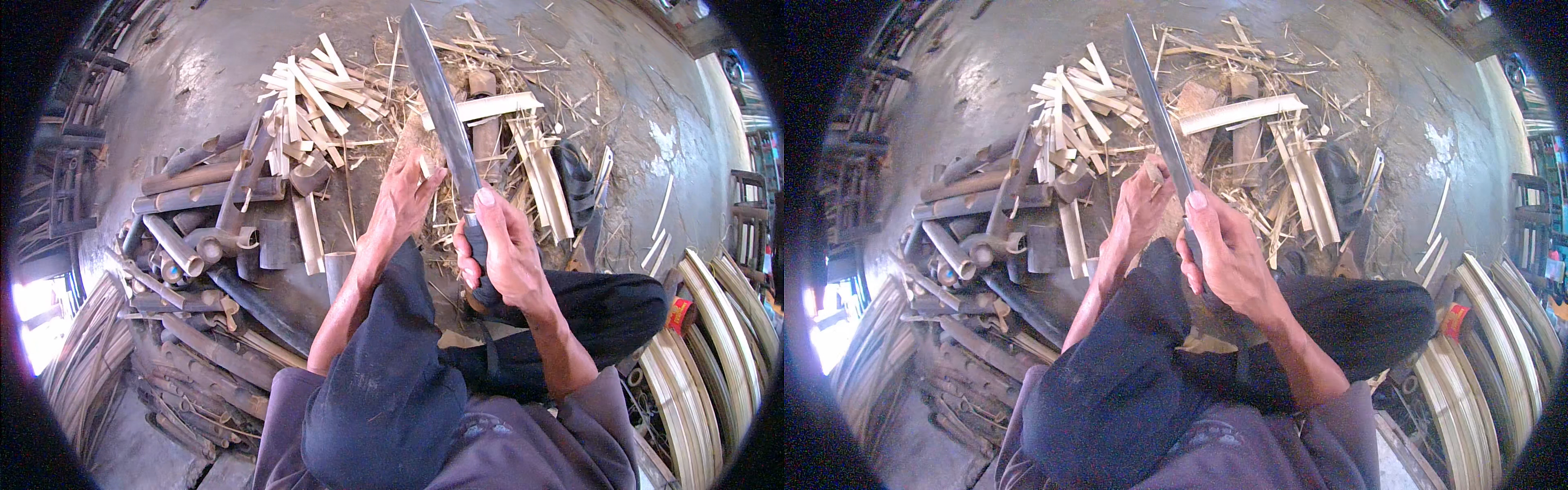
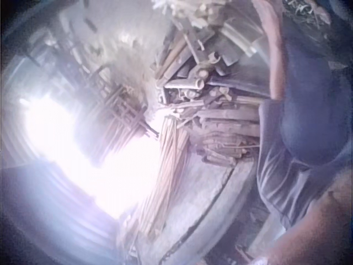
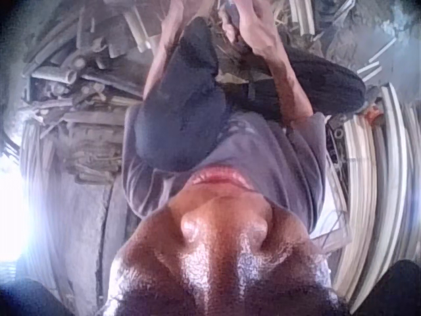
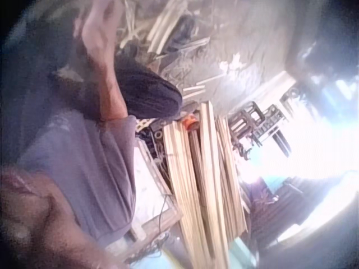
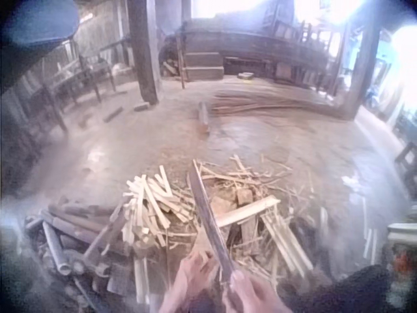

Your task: The person sits on the floor and uses a knife to split small pieces of wood into thinner strips. They repeatedly position the wood, strike it with the knife, and separate the resulting pieces.

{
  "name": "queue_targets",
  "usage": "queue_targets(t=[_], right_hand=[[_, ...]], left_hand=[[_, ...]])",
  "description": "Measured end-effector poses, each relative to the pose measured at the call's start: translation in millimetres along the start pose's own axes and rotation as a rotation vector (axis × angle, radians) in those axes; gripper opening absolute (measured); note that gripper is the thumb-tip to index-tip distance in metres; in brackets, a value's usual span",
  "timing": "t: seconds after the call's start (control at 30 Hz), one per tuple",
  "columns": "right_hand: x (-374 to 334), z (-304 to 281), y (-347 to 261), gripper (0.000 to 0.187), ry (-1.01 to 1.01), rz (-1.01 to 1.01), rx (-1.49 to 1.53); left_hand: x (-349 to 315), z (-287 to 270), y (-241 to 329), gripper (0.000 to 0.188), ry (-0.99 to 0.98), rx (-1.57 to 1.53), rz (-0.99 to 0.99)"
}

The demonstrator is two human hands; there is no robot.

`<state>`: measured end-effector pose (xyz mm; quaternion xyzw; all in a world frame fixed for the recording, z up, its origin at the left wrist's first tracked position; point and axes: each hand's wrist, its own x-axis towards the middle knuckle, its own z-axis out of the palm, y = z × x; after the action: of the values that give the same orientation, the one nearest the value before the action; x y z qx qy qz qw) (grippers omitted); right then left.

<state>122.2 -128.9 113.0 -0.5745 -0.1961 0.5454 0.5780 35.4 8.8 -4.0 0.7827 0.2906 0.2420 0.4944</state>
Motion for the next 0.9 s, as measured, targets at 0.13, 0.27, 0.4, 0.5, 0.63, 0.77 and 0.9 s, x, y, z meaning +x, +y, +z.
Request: queue_targets(t=[0.13,0.27,0.4,0.5,0.63,0.77,0.9], right_hand=[[0.5,2.9,1.4,0.041,0.022,0.067,0.005],[-2.0,4.6,1.0,0.043,0.055,0.079,0.005],[-3.9,4.9,-0.3,0.043,0.056,0.093,0.001],[-5.2,2.7,-1.0,0.043,0.062,0.093,-0.008],[-6.2,4.5,-3.1,0.044,0.071,0.098,0.005],[-6.0,2.0,-3.1,0.043,0.078,0.106,-0.016],[-6.0,3.4,-5.6,0.041,0.088,0.118,-0.036]], left_hand=[[-3.4,-0.8,4.9,0.019,-0.038,0.021,0.04],[-5.2,0.2,5.8,0.02,-0.063,-0.003,0.02],[-5.4,-0.6,4.9,0.023,-0.032,-0.018,0.092],[-4.5,2.1,5.5,0.025,-0.031,-0.018,0.099],[-3.6,1.9,6.2,0.026,-0.022,-0.01,0.11],[-1.1,3.0,4.6,0.027,-0.044,-0.014,0.116],[-1.2,3.8,3.4,0.029,-0.018,-0.017,0.16]])
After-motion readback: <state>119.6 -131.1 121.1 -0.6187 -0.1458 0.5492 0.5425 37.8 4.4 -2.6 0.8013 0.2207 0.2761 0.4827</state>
